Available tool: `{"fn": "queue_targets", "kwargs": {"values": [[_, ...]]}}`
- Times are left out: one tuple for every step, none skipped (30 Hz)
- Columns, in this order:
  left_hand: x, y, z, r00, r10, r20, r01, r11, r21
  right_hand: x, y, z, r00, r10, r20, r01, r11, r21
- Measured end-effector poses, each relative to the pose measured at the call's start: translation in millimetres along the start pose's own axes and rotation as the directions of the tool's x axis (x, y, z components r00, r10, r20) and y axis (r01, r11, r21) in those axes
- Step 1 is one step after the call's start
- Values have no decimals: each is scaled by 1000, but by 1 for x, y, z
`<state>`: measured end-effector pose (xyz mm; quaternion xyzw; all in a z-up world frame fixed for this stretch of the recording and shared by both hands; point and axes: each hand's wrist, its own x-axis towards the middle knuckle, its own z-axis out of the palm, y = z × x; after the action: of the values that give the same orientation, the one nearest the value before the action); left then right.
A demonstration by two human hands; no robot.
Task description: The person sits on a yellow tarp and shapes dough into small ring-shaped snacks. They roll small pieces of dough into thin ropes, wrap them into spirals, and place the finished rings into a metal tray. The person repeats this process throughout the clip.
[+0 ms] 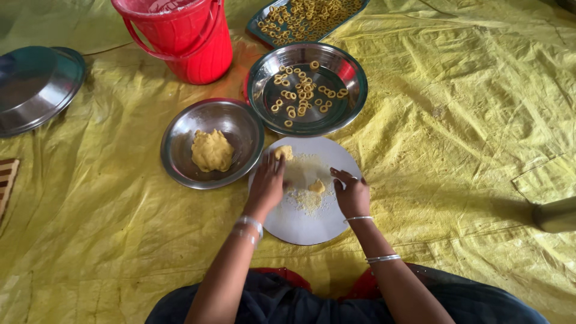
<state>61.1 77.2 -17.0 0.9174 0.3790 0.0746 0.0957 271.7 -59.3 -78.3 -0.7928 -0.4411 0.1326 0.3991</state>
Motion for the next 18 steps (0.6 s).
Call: {"fn": "queue_targets", "kwargs": {"values": [[-21, 6, 0, 998, -56, 38, 57, 998, -16, -1, -2, 1, 998, -69, 9, 69, 991, -110], [-42, 10, 1, 991, -111, 76, 113, 993, -29, -3, -7, 4, 991, -135, 25, 137, 966, -218], [-58, 13, 2, 957, -203, 207, 212, 977, -19, -5, -15, 8, 982, -187, 32, 189, 949, -253], [-73, 13, 3, 897, -291, 333, 307, 952, 5, -6, -24, 12, 971, -237, 41, 238, 927, -288], [-83, 10, 4, 917, -280, 284, 295, 956, -11, -8, -34, 17, 957, -285, 53, 287, 902, -322], [-92, 10, 9, 934, -268, 235, 283, 959, -31, -10, -42, 21, 958, -276, 72, 283, 888, -362], [-96, 9, 12, 948, -257, 185, 271, 961, -51, -11, -50, 25, 960, -266, 91, 280, 872, -401], [-97, 9, 16, 942, -273, 194, 287, 957, -47, -11, -56, 27, 961, -255, 109, 277, 855, -439], [-98, 12, 19, 936, -289, 203, 303, 952, -42, -9, -60, 29, 972, -171, 161, 230, 838, -494], [-93, 11, 18, 929, -309, 201, 322, 946, -32, 2, -67, 35, 974, -94, 204, 193, 816, -545], [-89, 11, 18, 925, -321, 205, 329, 944, -5, 15, -71, 39, 970, -13, 241, 159, 788, -594], [-85, 13, 17, 921, -331, 205, 334, 942, 23, 32, -74, 43, 975, 60, 215, 90, 775, -625], [-79, 14, 15, 917, -341, 206, 338, 940, 51, 54, -76, 45, 974, 132, 185, 21, 757, -653], [-82, 18, 17, 900, -358, 248, 355, 933, 57, 67, -74, 48, 963, 216, 160, -50, 730, -682], [-84, 22, 18, 881, -374, 289, 372, 926, 63, 80, -71, 48, 986, 112, 126, 1, 746, -666], [-81, 22, 18, 865, -384, 323, 382, 921, 73, 94, -73, 46, 997, 5, 78, 47, 758, -650], [-78, 20, 17, 857, -386, 342, 388, 919, 65, 102, -76, 46, 995, -100, 25, 93, 765, -638], [-78, 19, 19, 847, -386, 365, 396, 917, 51, 100, -79, 43, 984, -140, 112, 179, 717, -674]]}}
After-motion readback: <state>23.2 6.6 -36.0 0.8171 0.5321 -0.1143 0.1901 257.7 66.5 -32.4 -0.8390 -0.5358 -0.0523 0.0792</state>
